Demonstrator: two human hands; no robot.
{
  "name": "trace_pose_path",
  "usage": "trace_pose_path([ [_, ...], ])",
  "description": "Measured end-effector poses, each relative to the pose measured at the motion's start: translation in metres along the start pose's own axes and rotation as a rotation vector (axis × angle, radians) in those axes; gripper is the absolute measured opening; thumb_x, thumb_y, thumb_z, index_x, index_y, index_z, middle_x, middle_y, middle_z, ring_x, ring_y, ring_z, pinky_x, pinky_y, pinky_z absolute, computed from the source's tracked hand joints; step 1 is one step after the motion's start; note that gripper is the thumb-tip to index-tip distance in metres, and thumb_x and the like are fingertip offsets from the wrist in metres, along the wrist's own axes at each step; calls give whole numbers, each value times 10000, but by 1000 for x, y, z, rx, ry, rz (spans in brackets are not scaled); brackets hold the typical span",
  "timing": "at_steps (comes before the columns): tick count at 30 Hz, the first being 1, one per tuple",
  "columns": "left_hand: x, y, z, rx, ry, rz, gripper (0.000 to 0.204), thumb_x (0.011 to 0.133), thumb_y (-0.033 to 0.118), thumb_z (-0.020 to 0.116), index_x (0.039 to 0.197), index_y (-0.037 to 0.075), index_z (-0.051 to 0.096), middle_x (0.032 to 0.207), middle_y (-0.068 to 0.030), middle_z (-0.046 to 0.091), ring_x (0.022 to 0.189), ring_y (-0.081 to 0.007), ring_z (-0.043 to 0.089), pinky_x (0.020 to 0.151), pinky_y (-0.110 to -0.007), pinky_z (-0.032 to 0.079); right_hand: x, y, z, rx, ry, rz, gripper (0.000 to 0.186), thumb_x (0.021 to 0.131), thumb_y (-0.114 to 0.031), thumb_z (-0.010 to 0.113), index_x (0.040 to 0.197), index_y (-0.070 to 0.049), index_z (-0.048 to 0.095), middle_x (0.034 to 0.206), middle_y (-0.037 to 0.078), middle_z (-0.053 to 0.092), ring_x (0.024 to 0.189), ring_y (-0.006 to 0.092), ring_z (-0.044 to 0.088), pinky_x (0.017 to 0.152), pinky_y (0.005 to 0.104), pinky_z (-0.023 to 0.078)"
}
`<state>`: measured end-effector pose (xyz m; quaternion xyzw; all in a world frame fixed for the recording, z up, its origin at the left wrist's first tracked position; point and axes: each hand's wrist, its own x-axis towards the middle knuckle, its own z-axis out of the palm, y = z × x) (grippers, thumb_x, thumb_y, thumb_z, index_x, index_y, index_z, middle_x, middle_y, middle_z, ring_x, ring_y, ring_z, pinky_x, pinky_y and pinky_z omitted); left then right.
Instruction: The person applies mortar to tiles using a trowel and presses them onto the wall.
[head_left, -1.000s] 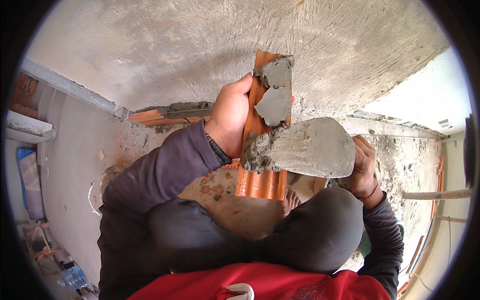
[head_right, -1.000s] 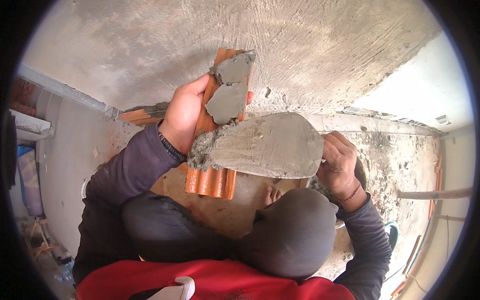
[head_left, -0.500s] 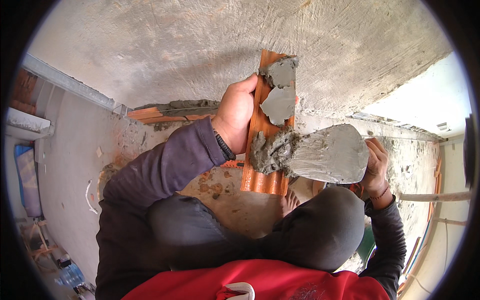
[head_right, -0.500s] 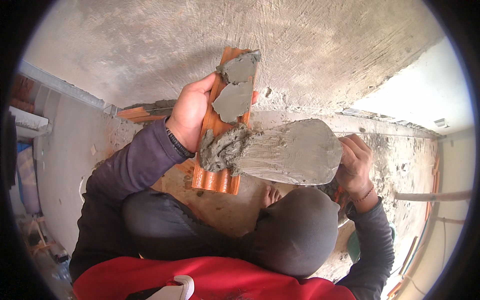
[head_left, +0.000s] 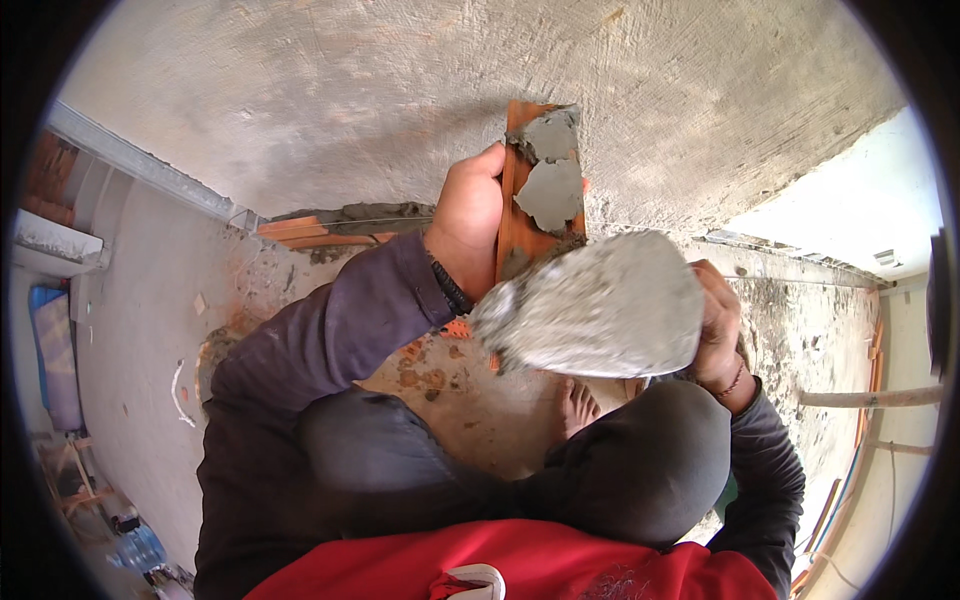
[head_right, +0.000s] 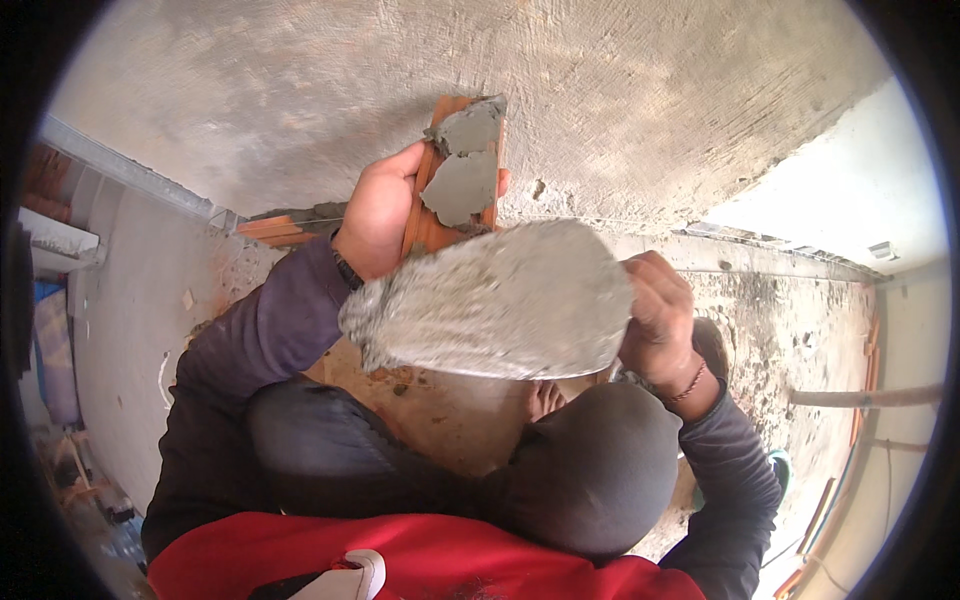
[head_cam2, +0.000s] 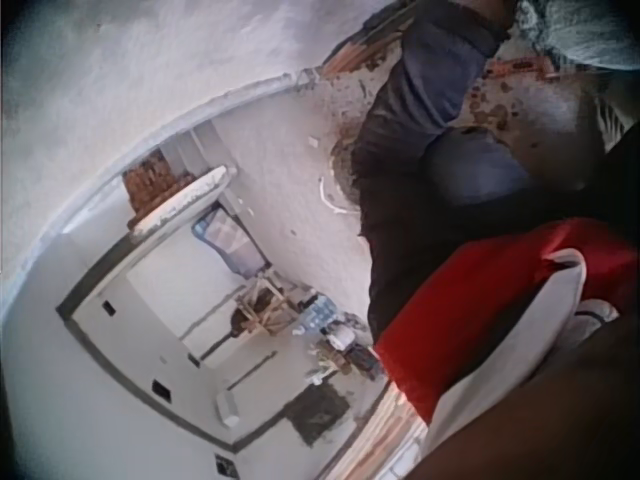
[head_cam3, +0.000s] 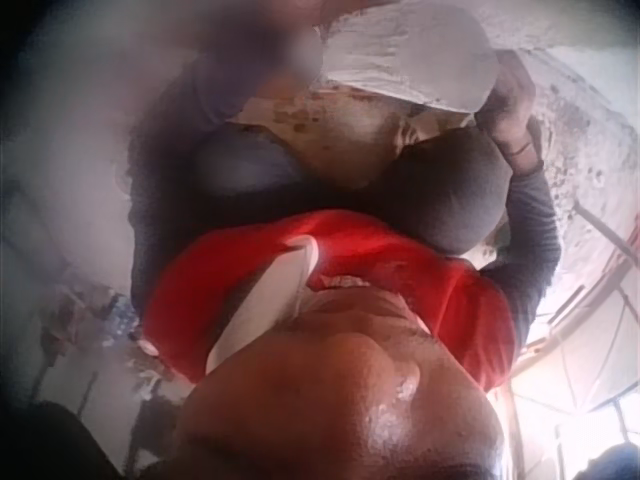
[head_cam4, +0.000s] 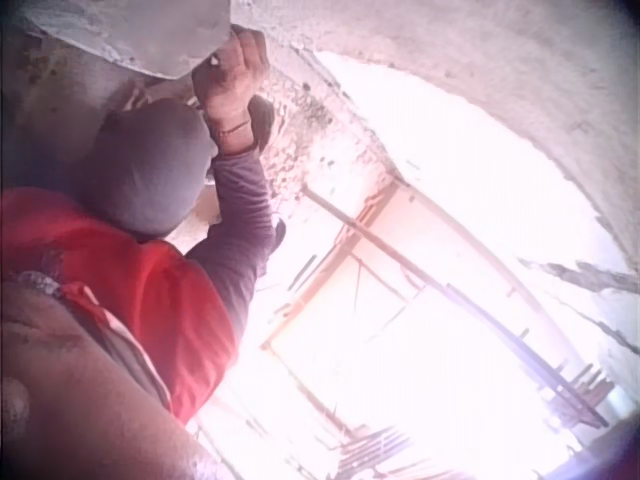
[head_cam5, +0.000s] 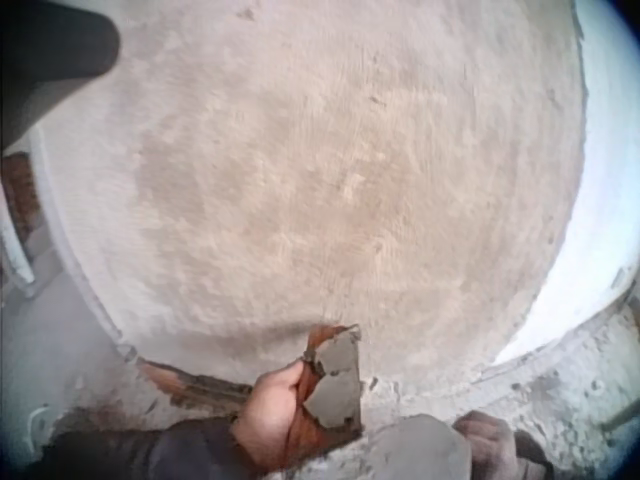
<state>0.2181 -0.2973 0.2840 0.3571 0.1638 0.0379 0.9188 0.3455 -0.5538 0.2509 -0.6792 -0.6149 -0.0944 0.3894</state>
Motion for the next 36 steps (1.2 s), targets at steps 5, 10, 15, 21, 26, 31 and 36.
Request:
trace_pose_path([
  [5, -6, 7, -3, -141, -32, -16, 544, 1086, 357, 173, 1369, 31, 505, 1199, -187, 653, 1044, -304, 659, 888, -488, 566, -14, 11, 21, 26, -24, -17, 305, 623, -25, 720, 923, -14, 663, 862, 115, 661, 738, 299, 618, 609, 378, 497],
  [10, -6, 5, -25, -295, -217, -90, 541, 1080, 353, 190, 1358, 30, 523, 1169, -192, 671, 996, -313, 672, 853, -472, 567, -18, 14, 26, 34, -42, -35, 335, 618, -47, 727, 943, -10, 656, 887, 124, 666, 747, 306, 616, 626, 386, 501],
  [15, -3, 3, -33, -275, -257, -75, 536, 1078, 350, 206, 1358, 22, 525, 1155, -191, 678, 957, -316, 679, 836, -458, 568, -36, 22, 22, -14, -46, 36, 326, 632, -65, 730, 945, -3, 662, 888, 130, 665, 759, 312, 616, 647, 394, 505],
  [21, -5, 10, -33, -242, -110, -21, 503, 1075, 314, 231, 1349, 14, 527, 1166, -186, 676, 968, -298, 684, 831, -467, 577, -56, 41, -4, -141, -4, 183, 310, 673, -29, 727, 974, 17, 668, 873, 141, 663, 757, 323, 615, 652, 401, 505],
  [26, -7, 1, -39, -176, -154, 18, 474, 1071, 293, 268, 1327, 1, 540, 1171, -176, 676, 1027, -290, 680, 864, -459, 577, -10, 2, -13, 162, -198, 436, 86, 891, -67, 651, 842, -6, 617, 678, 104, 558, 546, 196, 513, 562, 326, 447],
  [31, -6, -5, -15, -153, 73, -13, 483, 1061, 388, 317, 1208, 39, 618, 1050, -119, 692, 950, -253, 677, 868, -407, 559, 32, 2, -43, 479, -718, 558, 376, 1002, -294, 581, 748, -18, 566, 577, 58, 512, 525, 146, 495, 507, 314, 408],
  [36, -10, -11, -30, -19, 73, 17, 514, 1073, 370, 281, 1304, 8, 565, 1147, -161, 686, 1031, -275, 677, 930, -426, 544, 52, 16, -49, 463, -989, 594, 506, 1057, -335, 499, 664, -20, 538, 511, 58, 495, 462, 151, 484, 466, 335, 397],
])
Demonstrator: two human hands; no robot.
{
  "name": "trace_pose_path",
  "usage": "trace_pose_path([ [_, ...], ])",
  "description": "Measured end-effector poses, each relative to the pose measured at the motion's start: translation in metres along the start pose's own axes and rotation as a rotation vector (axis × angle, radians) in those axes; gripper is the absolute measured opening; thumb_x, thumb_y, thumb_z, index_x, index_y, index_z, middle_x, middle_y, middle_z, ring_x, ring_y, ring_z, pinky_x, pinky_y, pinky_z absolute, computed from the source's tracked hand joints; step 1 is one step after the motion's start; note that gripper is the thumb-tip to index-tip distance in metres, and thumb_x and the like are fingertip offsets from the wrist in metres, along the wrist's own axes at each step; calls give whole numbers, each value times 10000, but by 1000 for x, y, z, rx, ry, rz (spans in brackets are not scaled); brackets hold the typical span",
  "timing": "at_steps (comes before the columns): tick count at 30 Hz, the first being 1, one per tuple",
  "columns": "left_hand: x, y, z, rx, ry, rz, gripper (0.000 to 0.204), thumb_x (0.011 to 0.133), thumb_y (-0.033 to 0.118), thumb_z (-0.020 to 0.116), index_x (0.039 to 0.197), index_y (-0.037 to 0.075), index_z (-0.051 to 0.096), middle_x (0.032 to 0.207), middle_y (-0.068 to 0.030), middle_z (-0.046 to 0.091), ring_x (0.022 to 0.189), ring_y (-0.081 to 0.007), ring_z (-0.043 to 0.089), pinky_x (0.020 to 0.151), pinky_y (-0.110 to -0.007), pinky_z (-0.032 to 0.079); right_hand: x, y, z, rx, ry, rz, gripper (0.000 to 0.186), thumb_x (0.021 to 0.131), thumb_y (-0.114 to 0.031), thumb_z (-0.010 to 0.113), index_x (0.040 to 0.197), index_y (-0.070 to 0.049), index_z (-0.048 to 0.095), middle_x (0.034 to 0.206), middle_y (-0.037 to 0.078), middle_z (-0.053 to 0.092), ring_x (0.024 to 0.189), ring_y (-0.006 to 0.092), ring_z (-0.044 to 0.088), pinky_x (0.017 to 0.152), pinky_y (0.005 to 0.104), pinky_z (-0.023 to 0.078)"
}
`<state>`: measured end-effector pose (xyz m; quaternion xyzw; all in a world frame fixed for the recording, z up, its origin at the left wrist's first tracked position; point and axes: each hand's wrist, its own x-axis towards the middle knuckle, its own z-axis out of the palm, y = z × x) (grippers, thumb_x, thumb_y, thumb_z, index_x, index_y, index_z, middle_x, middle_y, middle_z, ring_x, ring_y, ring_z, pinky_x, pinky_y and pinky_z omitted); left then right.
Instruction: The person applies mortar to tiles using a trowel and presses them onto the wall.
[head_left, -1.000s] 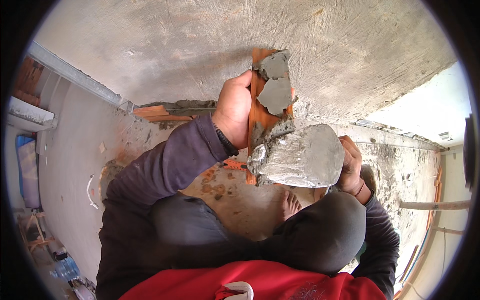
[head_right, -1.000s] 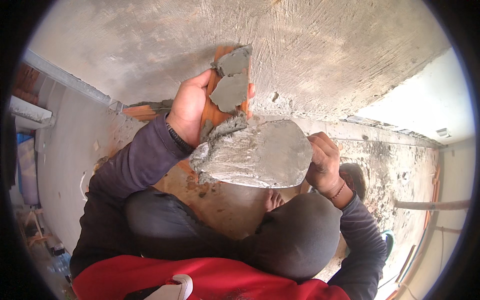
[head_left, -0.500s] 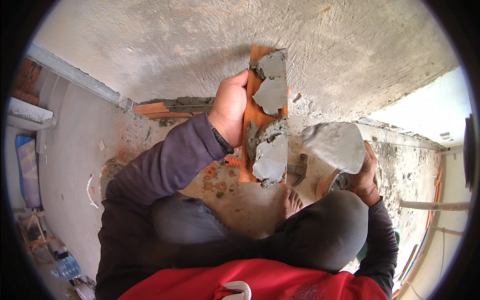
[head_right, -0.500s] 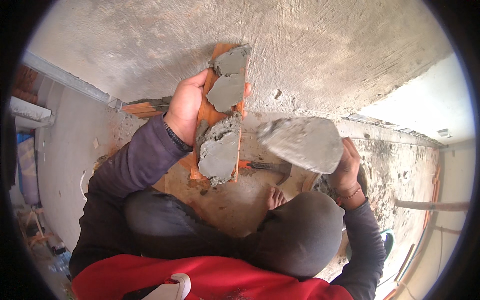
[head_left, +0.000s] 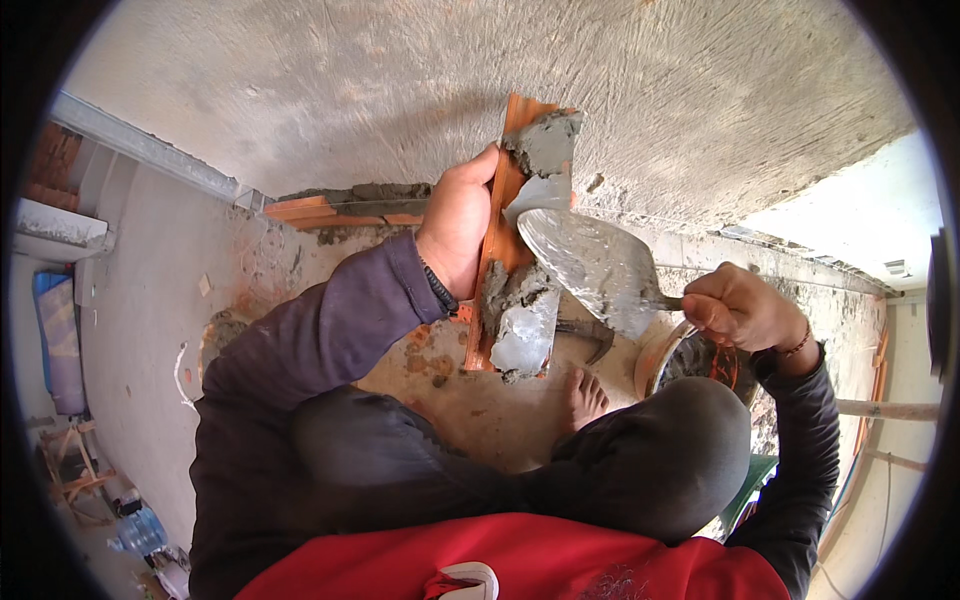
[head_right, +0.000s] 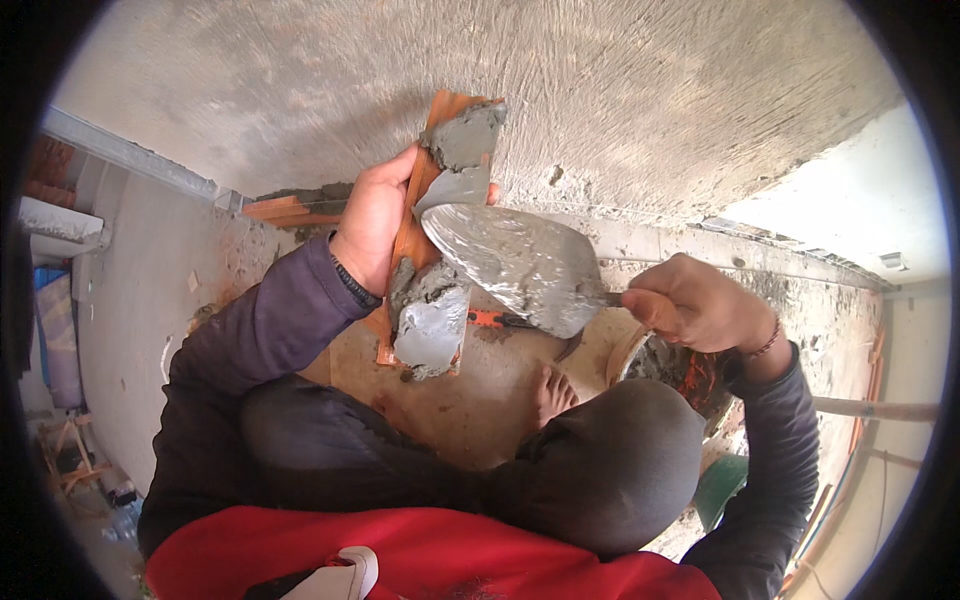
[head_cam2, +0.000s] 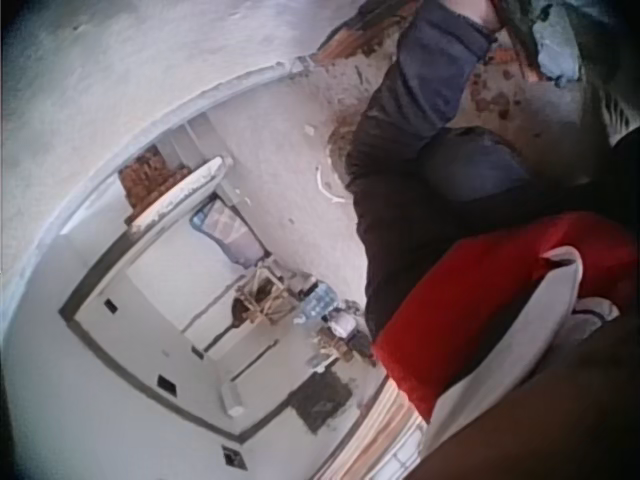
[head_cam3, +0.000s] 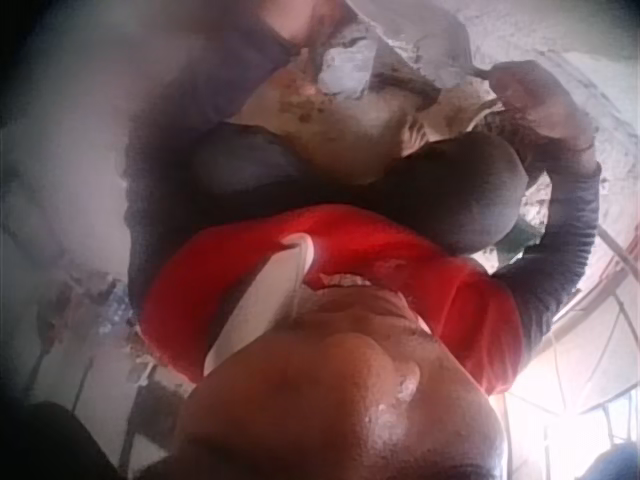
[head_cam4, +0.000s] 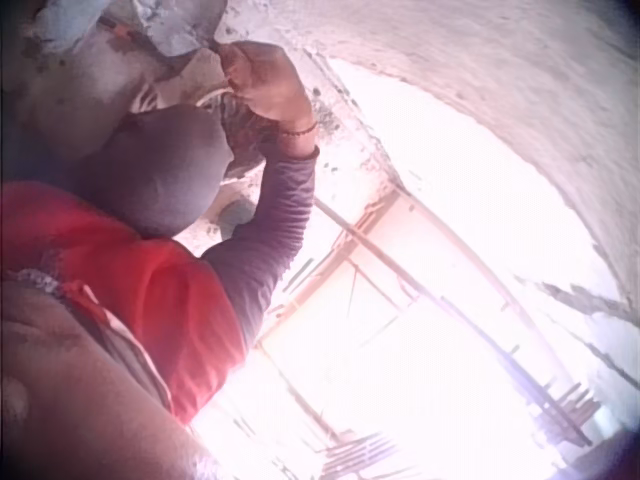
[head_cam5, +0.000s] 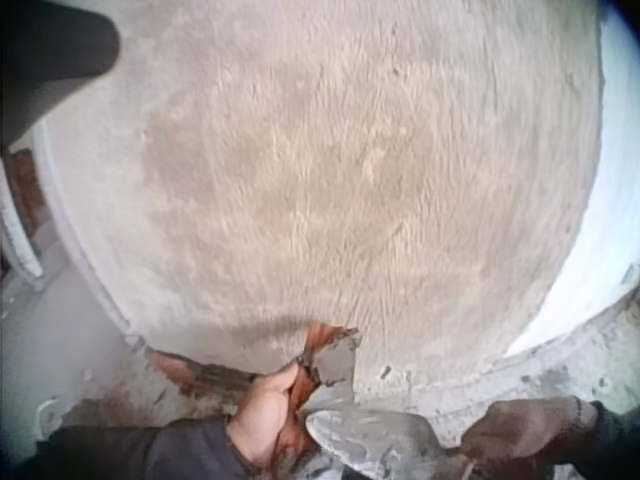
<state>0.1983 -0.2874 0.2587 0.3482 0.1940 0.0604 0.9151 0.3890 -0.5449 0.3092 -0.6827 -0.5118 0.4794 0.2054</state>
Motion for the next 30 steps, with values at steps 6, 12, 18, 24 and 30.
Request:
trace_pose_path([
  [6, -22, 7, -31, -90, -26, 42, 532, 1078, 378, 264, 1323, 1, 548, 1132, -175, 691, 949, -278, 685, 841, -431, 578, -36, 19, -15, -307, 106, 75, 418, 996, -236, 548, 654, 4, 539, 543, 121, 528, 495, 275, 504, 515, 400, 410],
  [12, -71, 18, -86, -230, 36, 239, 574, 1072, 488, 256, 1399, 77, 487, 1239, -184, 653, 1022, -306, 668, 844, -481, 572, -75, 31, -16, -275, 278, 356, 321, 940, -182, 574, 682, 6, 537, 551, 117, 497, 500, 262, 499, 520, 386, 394],
  [18, -133, -28, -165, -318, 386, 523, 532, 1074, 474, 288, 1333, 89, 548, 1207, -120, 666, 1024, -272, 652, 872, -472, 550, -3, -6, -3, -401, 134, 189, 133, 856, -101, 650, 812, 5, 583, 633, 169, 537, 579, 325, 520, 566, 403, 402],
  [24, -141, -128, -224, -598, 507, 572, 535, 1077, 488, 279, 1307, 95, 562, 1213, -82, 661, 1051, -270, 628, 936, -475, 510, 83, -28, 21, -440, 30, 95, 163, 860, -109, 690, 843, 7, 577, 618, 147, 515, 557, 269, 486, 570, 385, 416],
  [30, -148, -125, -216, -699, 700, 573, 615, 1075, 551, 230, 1426, 103, 464, 1397, -71, 540, 1226, -300, 539, 1051, -511, 433, 166, 41, 80, -340, -114, 90, 153, 927, -134, 682, 912, -23, 578, 752, 14, 528, 713, 106, 464, 651, 308, 436],
])
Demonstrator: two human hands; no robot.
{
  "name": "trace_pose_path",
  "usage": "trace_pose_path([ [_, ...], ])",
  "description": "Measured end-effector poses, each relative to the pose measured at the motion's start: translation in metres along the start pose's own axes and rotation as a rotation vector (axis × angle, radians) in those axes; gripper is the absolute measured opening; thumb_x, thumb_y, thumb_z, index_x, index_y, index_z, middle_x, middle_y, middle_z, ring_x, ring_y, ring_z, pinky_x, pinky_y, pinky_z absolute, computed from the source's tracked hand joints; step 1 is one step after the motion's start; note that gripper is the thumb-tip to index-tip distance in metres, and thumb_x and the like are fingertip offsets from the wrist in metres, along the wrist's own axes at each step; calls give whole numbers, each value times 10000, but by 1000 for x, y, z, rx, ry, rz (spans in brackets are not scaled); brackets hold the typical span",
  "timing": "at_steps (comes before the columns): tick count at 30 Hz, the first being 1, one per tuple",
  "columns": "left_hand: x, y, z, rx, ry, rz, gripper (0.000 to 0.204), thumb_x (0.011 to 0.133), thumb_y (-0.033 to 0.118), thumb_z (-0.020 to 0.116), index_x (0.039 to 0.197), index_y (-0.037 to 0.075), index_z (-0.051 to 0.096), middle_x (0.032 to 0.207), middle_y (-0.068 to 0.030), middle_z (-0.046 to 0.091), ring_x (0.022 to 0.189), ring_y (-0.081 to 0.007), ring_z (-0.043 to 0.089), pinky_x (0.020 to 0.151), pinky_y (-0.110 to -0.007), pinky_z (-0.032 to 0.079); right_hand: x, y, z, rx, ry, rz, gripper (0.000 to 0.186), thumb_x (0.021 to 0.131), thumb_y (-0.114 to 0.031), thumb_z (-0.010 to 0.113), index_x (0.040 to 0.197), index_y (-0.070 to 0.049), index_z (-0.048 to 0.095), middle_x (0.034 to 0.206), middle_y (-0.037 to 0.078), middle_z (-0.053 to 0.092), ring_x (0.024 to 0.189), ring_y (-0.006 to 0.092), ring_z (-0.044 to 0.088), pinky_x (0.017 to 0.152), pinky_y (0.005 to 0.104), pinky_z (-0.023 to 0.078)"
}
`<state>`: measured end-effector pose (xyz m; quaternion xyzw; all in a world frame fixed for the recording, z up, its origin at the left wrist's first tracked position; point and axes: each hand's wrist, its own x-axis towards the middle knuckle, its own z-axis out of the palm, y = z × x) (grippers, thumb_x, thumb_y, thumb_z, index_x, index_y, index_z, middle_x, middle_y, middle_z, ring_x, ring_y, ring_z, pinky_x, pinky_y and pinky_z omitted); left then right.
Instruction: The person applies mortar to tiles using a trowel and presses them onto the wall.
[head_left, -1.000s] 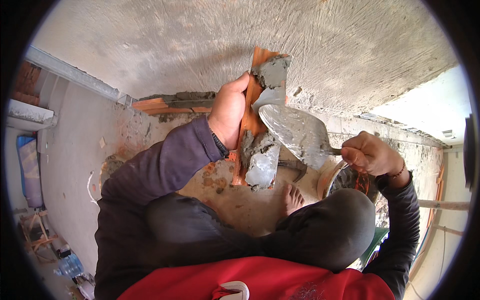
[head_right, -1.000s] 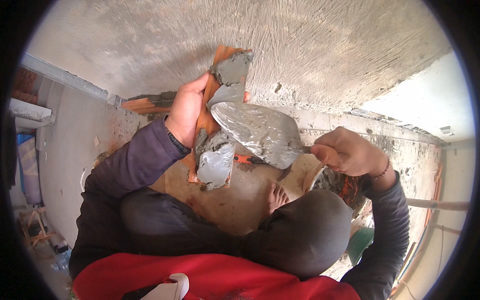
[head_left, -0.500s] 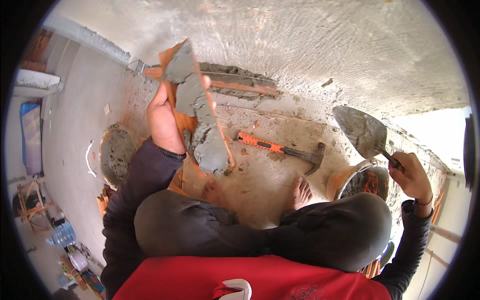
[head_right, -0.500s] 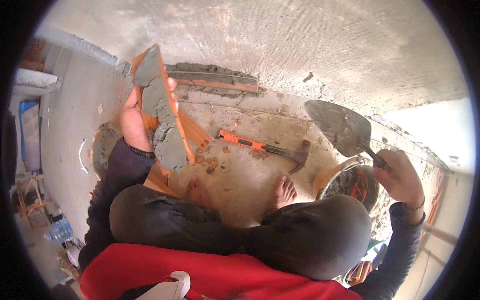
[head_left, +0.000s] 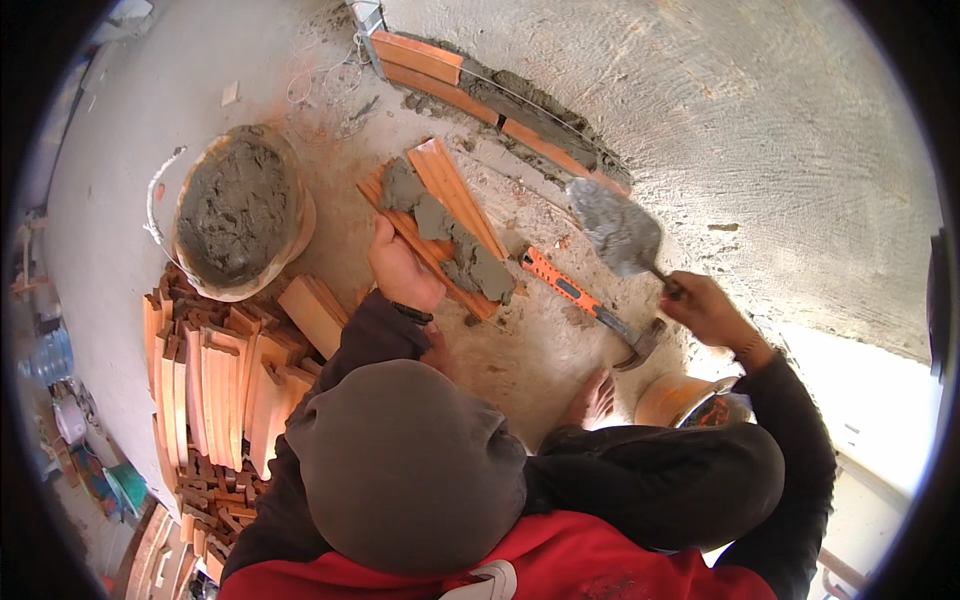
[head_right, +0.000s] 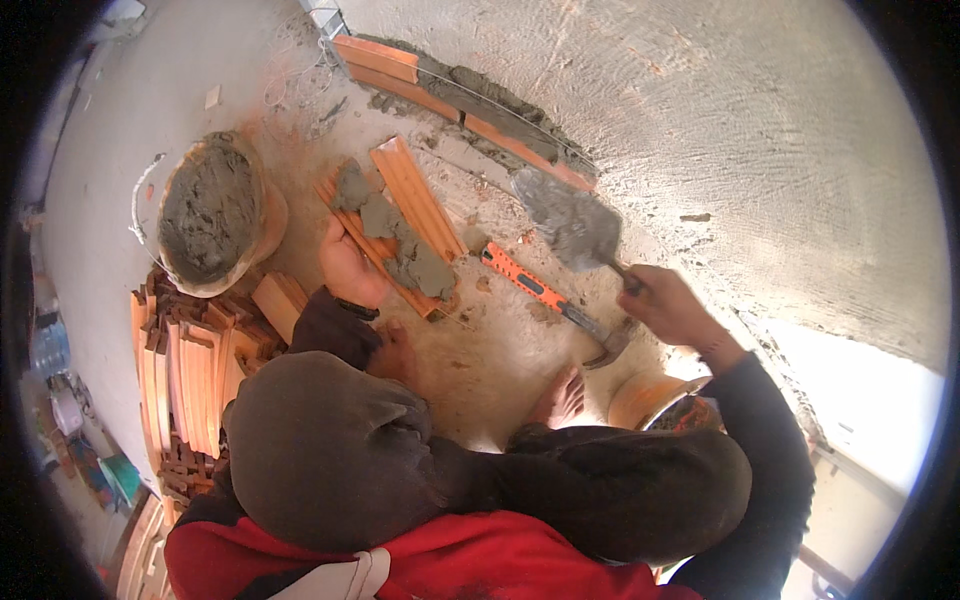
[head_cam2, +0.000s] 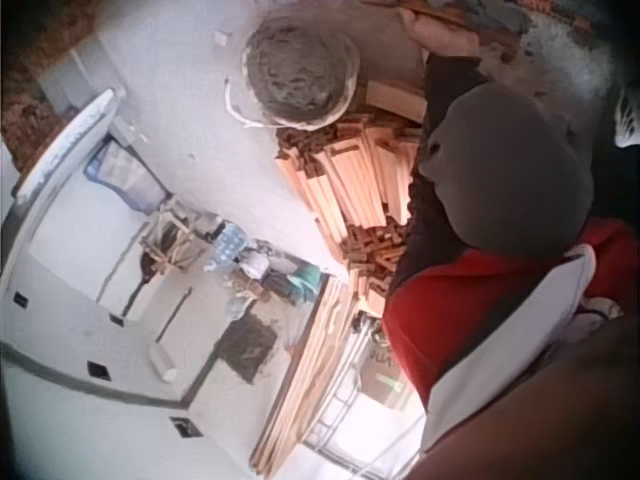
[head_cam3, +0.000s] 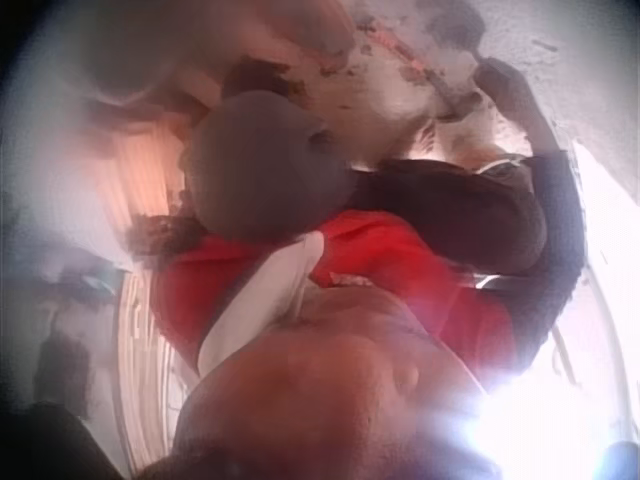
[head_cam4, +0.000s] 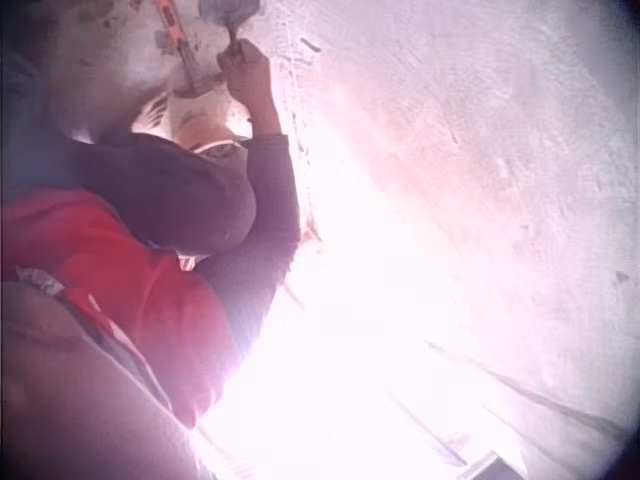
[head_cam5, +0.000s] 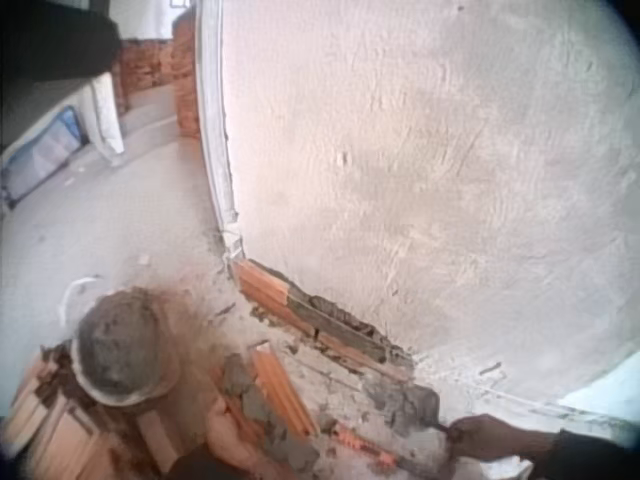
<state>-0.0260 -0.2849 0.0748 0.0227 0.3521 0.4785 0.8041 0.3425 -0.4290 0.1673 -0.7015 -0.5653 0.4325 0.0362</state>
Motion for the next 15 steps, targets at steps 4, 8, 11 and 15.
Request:
trace_pose_path([
  [4, 28, 9, -27, -252, -480, -33, 605, 1079, 541, 240, 1458, 112, 433, 1413, -61, 524, 1252, -300, 521, 1071, -510, 411, 40, 50, 86, 242, 37, -5, 209, 950, -225, 675, 1081, -62, 675, 812, 89, 664, 749, 145, 600, 699, 343, 494],
  [8, 26, 14, 7, -73, -143, 6, 530, 1094, 494, 243, 1372, 128, 506, 1307, -35, 587, 1126, -286, 577, 974, -502, 467, 32, 54, 116, 229, 22, 174, 213, 959, -230, 675, 1097, -67, 671, 693, 43, 581, 640, 137, 529, 618, 350, 455],
  [11, 39, 11, 16, -124, -110, -28, 536, 1093, 500, 242, 1387, 131, 497, 1293, -27, 599, 1123, -272, 580, 942, -490, 477, 28, 50, 119, 148, 97, 114, 207, 964, -227, 670, 1101, -71, 669, 660, 16, 529, 609, 133, 484, 589, 350, 426],
  [15, 71, 2, -3, -110, -273, -66, 537, 1081, 531, 271, 1332, 126, 517, 1265, -37, 610, 1126, -258, 591, 962, -457, 481, 30, 51, 122, 191, 106, 84, 196, 971, -195, 652, 1100, -48, 660, 722, 55, 604, 657, 145, 542, 628, 347, 460],
])
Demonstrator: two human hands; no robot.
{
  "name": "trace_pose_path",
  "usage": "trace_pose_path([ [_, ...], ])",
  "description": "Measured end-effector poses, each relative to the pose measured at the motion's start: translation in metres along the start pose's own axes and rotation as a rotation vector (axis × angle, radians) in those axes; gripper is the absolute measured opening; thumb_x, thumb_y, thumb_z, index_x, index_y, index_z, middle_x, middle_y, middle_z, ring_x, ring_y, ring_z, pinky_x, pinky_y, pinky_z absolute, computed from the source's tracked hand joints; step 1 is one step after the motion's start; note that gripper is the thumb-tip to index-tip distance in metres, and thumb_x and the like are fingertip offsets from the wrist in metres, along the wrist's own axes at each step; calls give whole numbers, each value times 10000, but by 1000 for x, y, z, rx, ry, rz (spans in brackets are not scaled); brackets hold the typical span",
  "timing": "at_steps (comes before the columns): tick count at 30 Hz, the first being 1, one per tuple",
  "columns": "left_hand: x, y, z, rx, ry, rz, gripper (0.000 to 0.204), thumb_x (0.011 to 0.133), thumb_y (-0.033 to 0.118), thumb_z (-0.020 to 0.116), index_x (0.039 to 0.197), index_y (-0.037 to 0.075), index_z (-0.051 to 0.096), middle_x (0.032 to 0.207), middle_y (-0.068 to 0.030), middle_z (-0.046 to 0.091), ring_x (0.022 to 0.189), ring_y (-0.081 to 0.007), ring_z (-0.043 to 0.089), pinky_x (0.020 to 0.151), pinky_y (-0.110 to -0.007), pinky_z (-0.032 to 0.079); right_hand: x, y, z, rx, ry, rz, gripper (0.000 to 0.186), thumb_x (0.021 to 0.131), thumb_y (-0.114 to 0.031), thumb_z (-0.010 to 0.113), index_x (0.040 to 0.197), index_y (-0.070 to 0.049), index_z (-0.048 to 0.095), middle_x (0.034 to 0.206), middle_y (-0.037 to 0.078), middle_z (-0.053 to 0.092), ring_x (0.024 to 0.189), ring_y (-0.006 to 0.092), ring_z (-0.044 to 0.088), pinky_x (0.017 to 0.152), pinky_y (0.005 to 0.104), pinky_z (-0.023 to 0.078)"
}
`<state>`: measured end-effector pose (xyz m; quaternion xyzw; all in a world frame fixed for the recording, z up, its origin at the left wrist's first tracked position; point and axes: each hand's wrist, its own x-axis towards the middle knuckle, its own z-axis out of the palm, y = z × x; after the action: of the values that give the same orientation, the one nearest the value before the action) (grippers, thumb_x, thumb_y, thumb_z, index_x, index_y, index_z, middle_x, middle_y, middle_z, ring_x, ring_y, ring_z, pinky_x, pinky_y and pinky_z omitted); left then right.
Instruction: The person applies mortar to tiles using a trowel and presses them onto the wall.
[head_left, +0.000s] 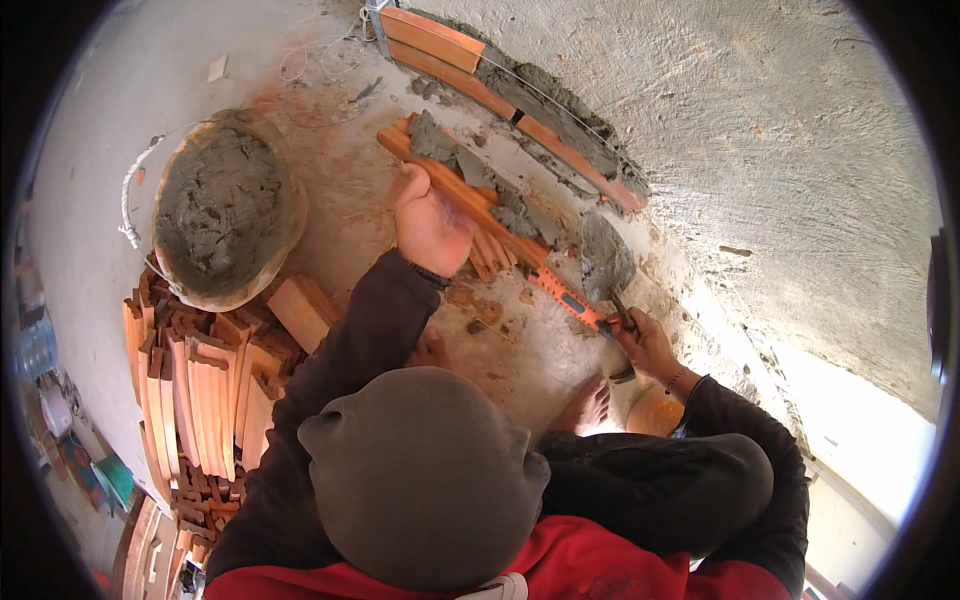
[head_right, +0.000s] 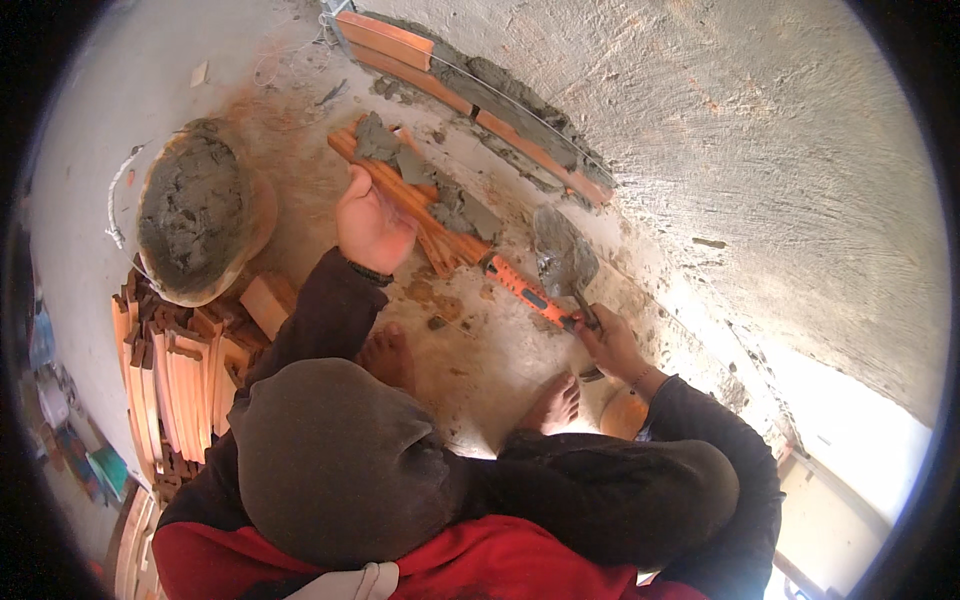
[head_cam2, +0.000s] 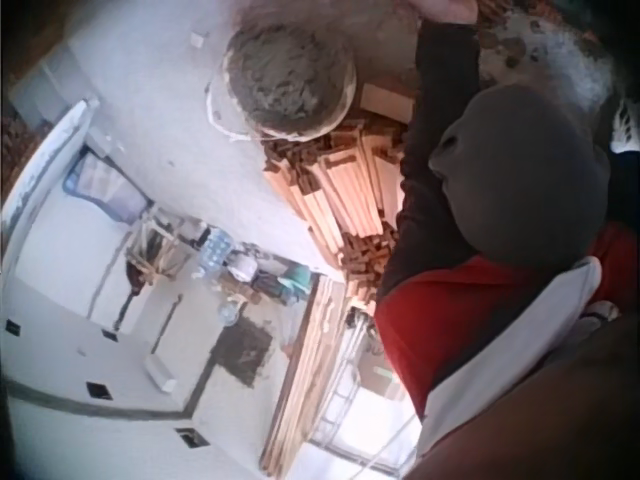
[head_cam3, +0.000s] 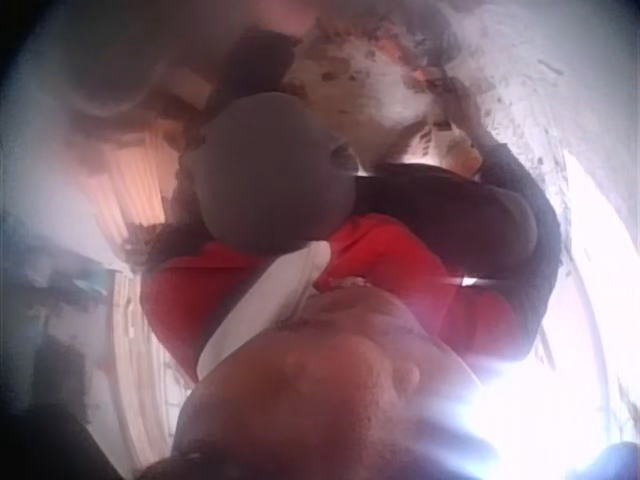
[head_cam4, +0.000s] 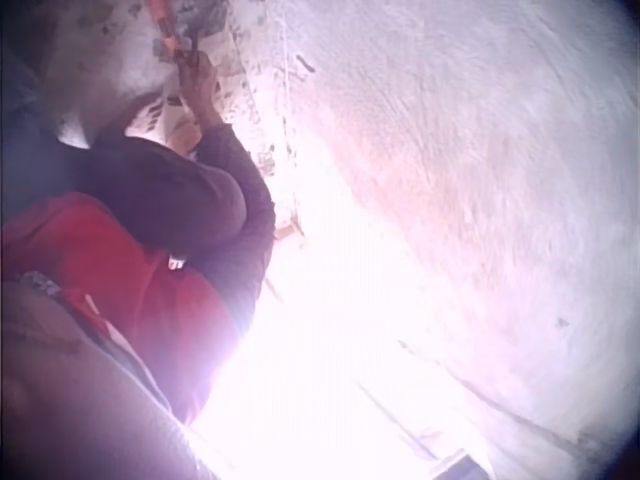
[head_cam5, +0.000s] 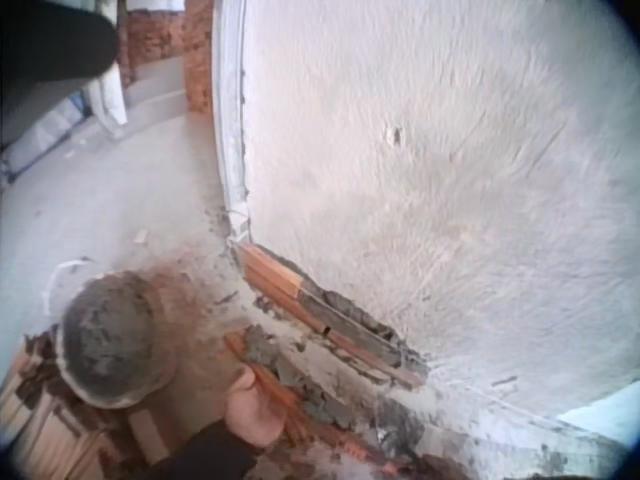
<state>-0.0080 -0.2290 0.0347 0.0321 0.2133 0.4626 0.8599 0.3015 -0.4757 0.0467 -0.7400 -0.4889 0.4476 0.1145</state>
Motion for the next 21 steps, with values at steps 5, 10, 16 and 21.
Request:
trace_pose_path([
  [5, 39, -27, 9, 82, 37, -27, 535, 1059, 570, 343, 1313, 123, 491, 1194, -47, 603, 1047, -231, 618, 940, -421, 505, -8, 25, 12, 287, -32, 68, 190, 981, -152, 609, 1108, -14, 639, 930, 98, 725, 873, 163, 683, 786, 330, 529],
  [10, 80, -51, 18, 157, 93, 7, 488, 1061, 527, 388, 1360, 143, 415, 1324, -66, 465, 1146, -228, 516, 1021, -485, 461, -18, 27, 19, 331, 1, 121, 161, 981, -130, 589, 1077, -6, 627, 1001, 95, 726, 958, 160, 684, 851, 319, 525],
  [16, 104, -67, 30, 196, 133, 76, 413, 1049, 494, 453, 1267, 144, 446, 1204, -37, 470, 1134, -221, 499, 1078, -513, 439, -27, 17, 14, 336, -45, 99, 146, 1025, -163, 594, 1067, -24, 611, 969, 23, 676, 886, 83, 590, 823, 269, 483],
  [21, 113, -74, 28, 194, 146, 119, 410, 1040, 479, 492, 1270, 143, 439, 1160, -37, 436, 1078, -213, 464, 1107, -538, 421, -29, 18, 14, 356, -28, 84, 130, 1002, -144, 614, 1053, -26, 625, 944, 23, 682, 862, 92, 594, 805, 273, 482],
])
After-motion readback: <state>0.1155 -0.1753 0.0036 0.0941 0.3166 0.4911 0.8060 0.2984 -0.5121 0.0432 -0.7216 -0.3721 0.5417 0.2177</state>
